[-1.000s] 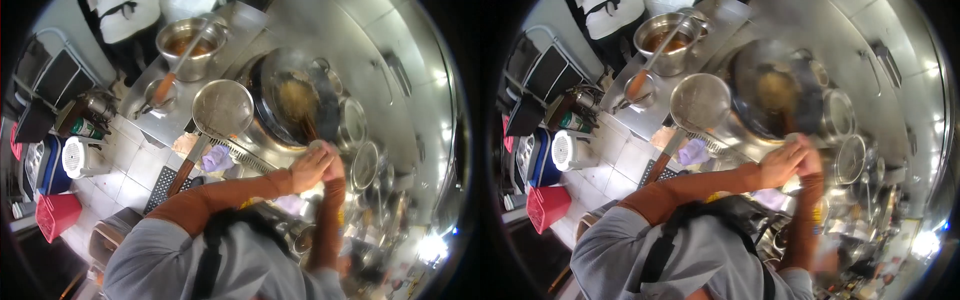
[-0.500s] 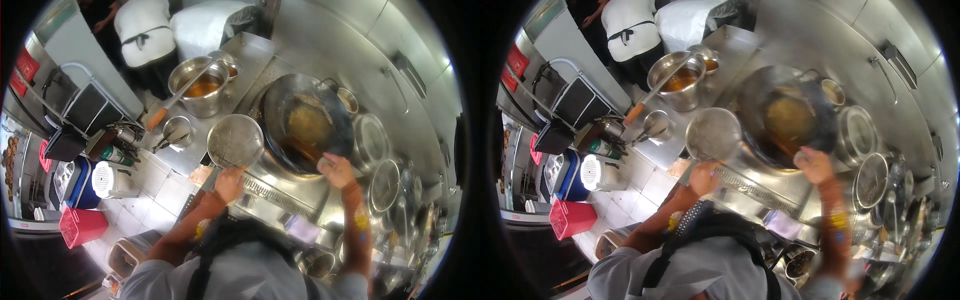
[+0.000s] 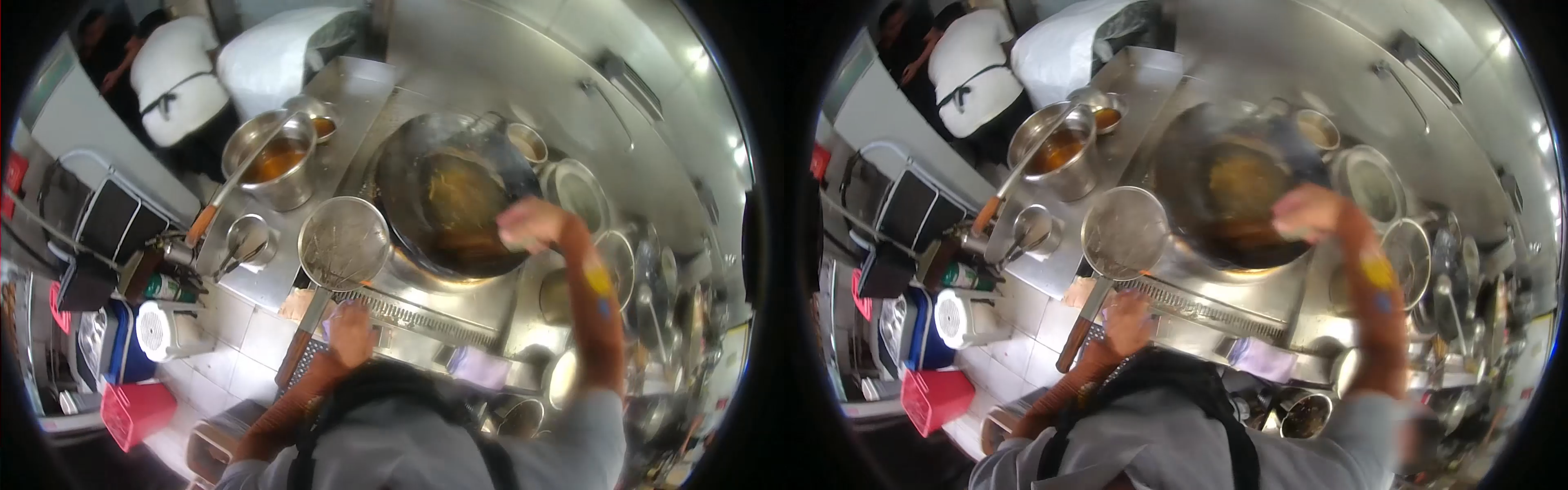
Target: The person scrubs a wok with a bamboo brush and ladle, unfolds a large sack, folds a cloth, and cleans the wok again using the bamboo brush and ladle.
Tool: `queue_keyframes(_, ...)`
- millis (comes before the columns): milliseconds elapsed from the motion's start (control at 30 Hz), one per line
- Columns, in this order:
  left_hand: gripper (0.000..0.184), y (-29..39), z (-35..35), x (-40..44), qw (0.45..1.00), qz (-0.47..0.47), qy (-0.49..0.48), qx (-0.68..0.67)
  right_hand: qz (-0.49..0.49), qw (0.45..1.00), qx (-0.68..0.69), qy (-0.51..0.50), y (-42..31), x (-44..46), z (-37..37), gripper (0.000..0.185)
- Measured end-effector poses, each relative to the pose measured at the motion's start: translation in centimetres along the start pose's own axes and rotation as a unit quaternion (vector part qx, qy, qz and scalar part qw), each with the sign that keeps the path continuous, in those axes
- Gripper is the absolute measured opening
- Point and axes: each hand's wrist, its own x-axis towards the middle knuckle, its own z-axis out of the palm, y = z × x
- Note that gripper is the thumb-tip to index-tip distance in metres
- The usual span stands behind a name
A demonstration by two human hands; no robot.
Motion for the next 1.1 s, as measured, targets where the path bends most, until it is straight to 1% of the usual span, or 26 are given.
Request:
queue_keyframes(33,0.052,-0.7,0.2,-0.6,1.0,-0.004,-0.008,-0.006,-0.037,0.999,0.032,-0.014,-1.6,3.1,0.0,0.053)
queue_keyframes(67,0.053,-1.2,0.7,-1.0,1.0,-0.014,-0.013,-0.014,-0.052,0.993,0.098,0.033,-2.4,6.3,0.4,0.047)
queue_keyframes(100,0.054,-1.4,1.1,-1.7,0.999,-0.027,-0.018,-0.022,-0.049,0.974,0.187,0.121,-3.0,10.1,1.3,0.045)
queue_keyframes(133,0.056,-1.5,1.4,-2.4,0.999,-0.027,-0.022,-0.014,-0.045,0.939,0.271,0.206,-3.4,12.3,2.1,0.043)
queue_keyframes(233,0.063,-2.1,1.3,-3.2,0.999,-0.02,-0.031,0.033,-0.139,0.949,0.176,0.221,-3.2,9.9,6.6,0.041)
queue_keyframes(267,0.067,-2.3,1.0,-3.6,0.997,-0.02,-0.036,0.06,-0.156,0.975,0.072,0.139,-3.1,7.1,7.1,0.046)
queue_keyframes(300,0.07,-2.9,0.8,-3.2,0.995,-0.02,-0.035,0.09,-0.221,0.961,0.004,0.166,-2.6,6.0,6.7,0.049)
queue_keyframes(367,0.074,-4.5,2.2,-2.5,0.996,-0.049,-0.033,0.063,-0.337,0.899,-0.137,0.246,-1.6,3.8,5.7,0.054)
queue_keyframes(400,0.076,-4.6,2.3,-3.8,0.996,-0.061,-0.052,0.047,-0.087,0.993,0.053,0.066,-3.1,2.8,4.2,0.057)
queue_keyframes(433,0.077,-3.6,1.5,-3.3,0.995,-0.052,-0.055,0.065,-0.042,0.996,0.057,0.059,-2.1,6.4,2.4,0.059)
queue_keyframes(467,0.077,-3.3,1.4,-2.6,0.994,-0.047,-0.062,0.08,-0.044,0.973,0.177,0.141,-0.8,10.7,2.1,0.058)
queue_keyframes(500,0.077,-3.0,1.3,-2.4,0.992,-0.047,-0.07,0.096,-0.046,0.93,0.293,0.216,-0.3,13.4,2.5,0.057)
queue_keyframes(600,0.071,-3.5,1.7,-1.9,0.981,-0.042,-0.069,0.174,-0.083,0.932,0.261,0.236,-2.4,11.2,5.9,0.055)
queue_keyframes(667,0.066,-3.7,2.9,-1.4,0.975,-0.029,-0.047,0.217,-0.103,0.961,0.216,0.138,-2.5,5.8,8.9,0.054)
queue_keyframes(700,0.063,-3.9,3.2,-1.4,0.971,-0.022,-0.035,0.235,-0.2,0.959,0.131,0.153,0.0,5.1,9.5,0.053)
queue_keyframes(733,0.06,-4.2,3.5,-1.5,0.966,-0.02,-0.025,0.255,-0.297,0.94,0.045,0.159,3.3,4.5,9.3,0.051)
queue_keyframes(800,0.057,-4.5,4.5,-1.4,0.962,-0.039,-0.034,0.27,-0.209,0.974,-0.028,0.08,2.8,-0.9,4.8,0.049)
queue_keyframes(833,0.055,-4.7,4.7,-1.3,0.958,-0.043,-0.036,0.28,-0.109,0.993,-0.016,0.049,1.9,-1.9,3.1,0.05)
queue_keyframes(867,0.053,-4.9,4.6,-1.1,0.963,-0.036,-0.03,0.267,-0.01,1.0,-0.008,0.024,1.0,-1.5,1.3,0.051)
queue_keyframes(933,0.048,-4.4,4.2,-0.6,0.971,-0.024,-0.012,0.237,-0.024,1.0,-0.009,0.01,-0.1,2.6,0.4,0.054)
queue_keyframes(967,0.048,-3.8,2.9,-0.1,0.975,-0.017,-0.082,0.205,-0.024,0.997,0.043,0.061,-1.5,4.8,1.5,0.055)
queue_keyframes(1000,0.049,-3.1,0.7,0.7,0.974,-0.011,-0.151,0.169,-0.06,0.98,0.147,0.116,-1.1,7.7,2.7,0.053)
queue_keyframes(1033,0.05,-2.9,-0.4,1.4,0.967,-0.003,-0.218,0.132,-0.079,0.97,0.175,0.15,-2.0,8.8,4.5,0.053)
queue_keyframes(1067,0.046,-3.3,0.0,2.2,0.983,-0.011,-0.159,0.096,-0.099,0.956,0.203,0.186,-3.0,9.1,5.8,0.053)
queue_keyframes(1100,0.043,-4.2,0.7,3.0,0.993,-0.016,-0.099,0.061,-0.118,0.967,0.15,0.171,-2.8,8.1,6.5,0.054)
